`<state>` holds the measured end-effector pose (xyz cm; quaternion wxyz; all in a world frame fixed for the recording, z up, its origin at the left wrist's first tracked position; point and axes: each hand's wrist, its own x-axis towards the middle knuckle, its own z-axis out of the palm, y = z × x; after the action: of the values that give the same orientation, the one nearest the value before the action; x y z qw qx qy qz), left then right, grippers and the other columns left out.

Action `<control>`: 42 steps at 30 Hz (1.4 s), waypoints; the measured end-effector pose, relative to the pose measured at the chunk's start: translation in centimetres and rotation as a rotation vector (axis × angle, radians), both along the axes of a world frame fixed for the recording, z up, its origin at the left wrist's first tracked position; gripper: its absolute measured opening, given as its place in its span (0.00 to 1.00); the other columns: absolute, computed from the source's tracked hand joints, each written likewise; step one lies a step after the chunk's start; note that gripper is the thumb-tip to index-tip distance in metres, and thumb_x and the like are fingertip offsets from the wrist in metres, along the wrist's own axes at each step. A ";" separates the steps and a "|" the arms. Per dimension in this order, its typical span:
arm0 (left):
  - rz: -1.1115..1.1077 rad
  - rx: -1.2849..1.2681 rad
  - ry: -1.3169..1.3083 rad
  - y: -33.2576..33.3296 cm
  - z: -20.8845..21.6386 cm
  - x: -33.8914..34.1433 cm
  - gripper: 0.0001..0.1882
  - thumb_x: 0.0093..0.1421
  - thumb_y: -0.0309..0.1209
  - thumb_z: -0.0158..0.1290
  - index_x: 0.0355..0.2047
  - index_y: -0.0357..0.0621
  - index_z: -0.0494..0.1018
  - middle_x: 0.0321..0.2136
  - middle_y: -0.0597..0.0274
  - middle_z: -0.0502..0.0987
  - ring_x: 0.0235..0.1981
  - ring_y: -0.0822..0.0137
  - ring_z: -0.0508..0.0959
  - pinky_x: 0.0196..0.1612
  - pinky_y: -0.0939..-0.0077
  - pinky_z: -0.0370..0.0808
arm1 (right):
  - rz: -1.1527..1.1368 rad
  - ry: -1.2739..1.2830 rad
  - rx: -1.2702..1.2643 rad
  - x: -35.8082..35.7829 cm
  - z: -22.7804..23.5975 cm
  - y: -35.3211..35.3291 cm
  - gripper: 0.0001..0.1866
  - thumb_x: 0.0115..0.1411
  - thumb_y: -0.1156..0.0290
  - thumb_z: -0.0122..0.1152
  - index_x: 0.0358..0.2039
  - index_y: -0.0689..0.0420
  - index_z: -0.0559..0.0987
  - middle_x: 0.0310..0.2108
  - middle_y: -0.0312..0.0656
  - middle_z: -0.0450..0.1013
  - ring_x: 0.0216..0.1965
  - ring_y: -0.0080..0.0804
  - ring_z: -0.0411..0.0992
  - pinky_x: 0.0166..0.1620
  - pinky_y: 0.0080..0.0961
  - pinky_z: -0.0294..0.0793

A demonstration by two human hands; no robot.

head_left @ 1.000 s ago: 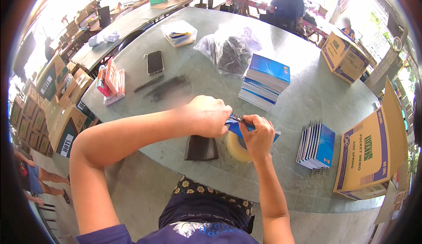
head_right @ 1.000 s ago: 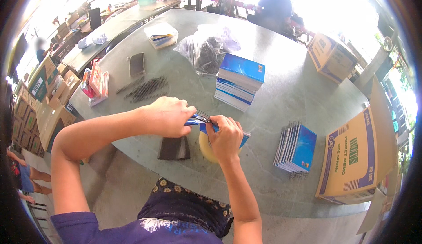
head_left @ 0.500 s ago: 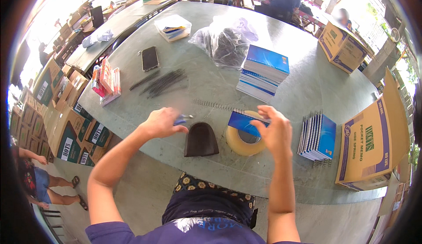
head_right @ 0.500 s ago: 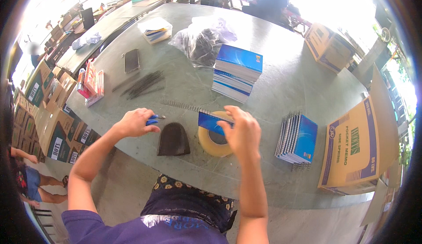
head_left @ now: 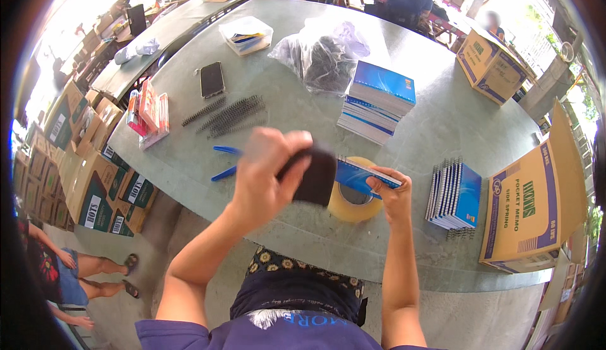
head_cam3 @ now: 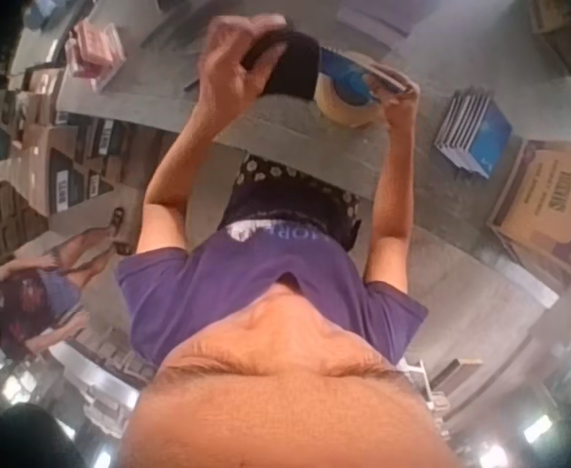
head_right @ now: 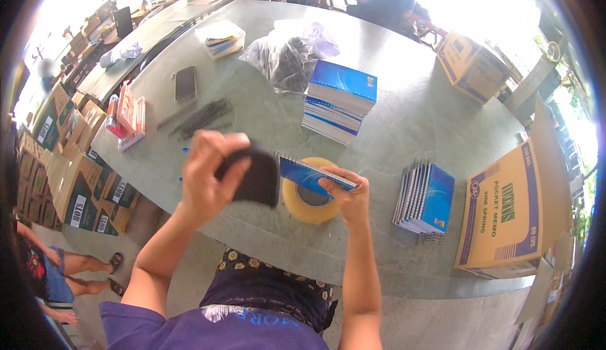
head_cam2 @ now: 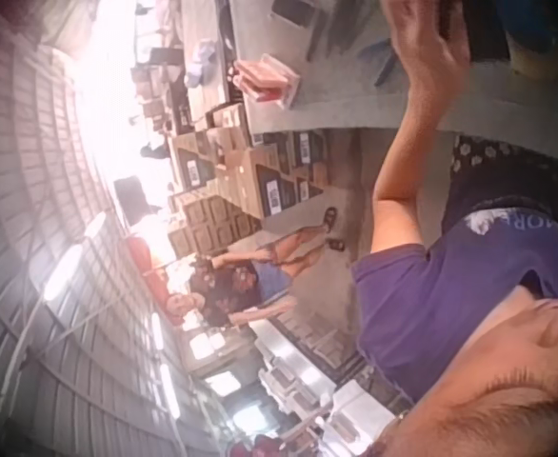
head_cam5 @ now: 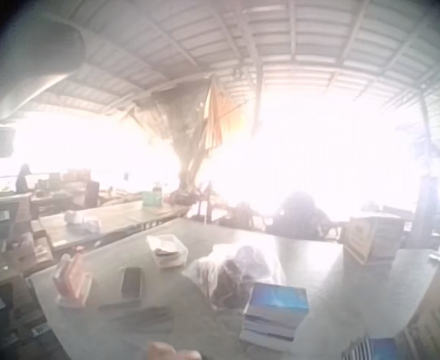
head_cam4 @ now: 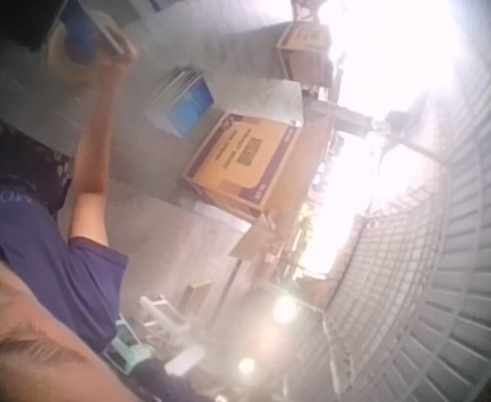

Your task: The person repeatedly wraps clear packing tape around the spiral-bound edges of small blue notebooks. They pull tape from a roll, press it onto the notebook spine, and place each finished unit into a growing stack on the table.

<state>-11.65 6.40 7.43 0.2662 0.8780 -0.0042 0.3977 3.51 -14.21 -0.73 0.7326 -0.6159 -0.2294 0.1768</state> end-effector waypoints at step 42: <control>-0.335 0.127 0.231 -5.2 -0.7 5.7 0.18 0.41 0.23 0.63 0.36 0.48 0.78 0.29 0.59 0.73 0.31 0.61 0.75 0.34 0.71 0.75 | 0.136 -0.175 -0.243 -1.5 0.7 -0.5 0.17 0.52 0.84 0.58 0.44 0.62 0.78 0.35 0.38 0.77 0.36 0.22 0.72 0.42 0.20 0.72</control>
<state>-5.95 1.24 6.70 0.2716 0.9198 -0.1446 0.2434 2.04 -14.72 -0.05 0.6164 -0.6960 -0.3106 0.1980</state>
